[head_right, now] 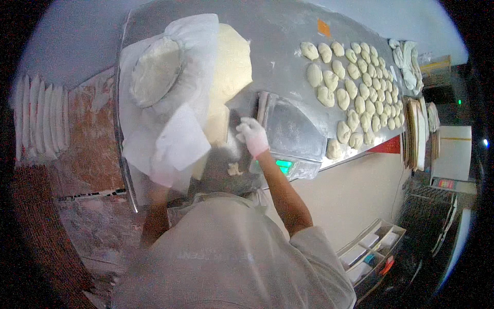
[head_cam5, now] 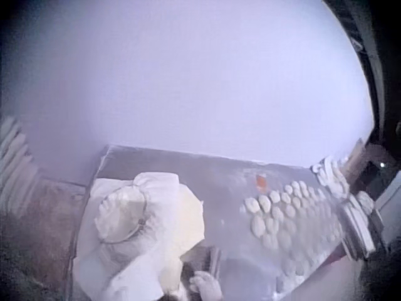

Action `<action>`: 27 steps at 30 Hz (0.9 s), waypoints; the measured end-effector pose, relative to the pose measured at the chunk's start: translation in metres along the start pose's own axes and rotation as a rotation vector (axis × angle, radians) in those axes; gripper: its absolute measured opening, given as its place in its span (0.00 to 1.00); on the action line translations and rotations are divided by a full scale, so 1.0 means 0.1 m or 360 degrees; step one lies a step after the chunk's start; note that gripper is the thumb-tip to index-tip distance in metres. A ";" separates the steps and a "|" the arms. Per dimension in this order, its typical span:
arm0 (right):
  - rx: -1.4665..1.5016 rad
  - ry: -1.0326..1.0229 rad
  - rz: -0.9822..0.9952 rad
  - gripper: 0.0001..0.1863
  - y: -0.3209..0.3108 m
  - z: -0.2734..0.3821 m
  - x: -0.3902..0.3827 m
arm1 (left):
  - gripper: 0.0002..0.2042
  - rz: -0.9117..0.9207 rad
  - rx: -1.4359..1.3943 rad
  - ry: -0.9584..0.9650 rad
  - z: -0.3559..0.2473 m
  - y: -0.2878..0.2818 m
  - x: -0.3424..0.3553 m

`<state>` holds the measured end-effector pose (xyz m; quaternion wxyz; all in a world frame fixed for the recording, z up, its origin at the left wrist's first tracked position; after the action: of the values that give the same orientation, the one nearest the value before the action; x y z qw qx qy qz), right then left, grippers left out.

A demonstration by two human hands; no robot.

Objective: The person portions dough by cutting pieces from a larger mass, weighing each piece on a scale, and placing the portioned dough balls onto a floured wooden tray.

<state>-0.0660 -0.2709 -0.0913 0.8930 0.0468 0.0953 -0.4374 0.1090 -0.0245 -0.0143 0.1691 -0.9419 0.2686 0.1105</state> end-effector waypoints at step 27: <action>-0.1307 -0.0328 0.0589 0.14 0.64 -0.25 -0.69 | 0.22 0.1159 0.2027 0.0613 0.79 1.95 1.31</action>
<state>-0.0596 -0.1742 -0.1011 0.9055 -0.3383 0.1615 -0.1990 0.1029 -0.2124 -0.1765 0.5834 -0.5167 0.5992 -0.1836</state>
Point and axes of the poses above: each hand's wrist, its own x-axis towards the middle knuckle, its own y-axis out of the palm, z = x × y, the point moved 5 cm from there along x, towards the middle knuckle, and after that the axes turned 14 degrees about -y, right-handed, at the moved point
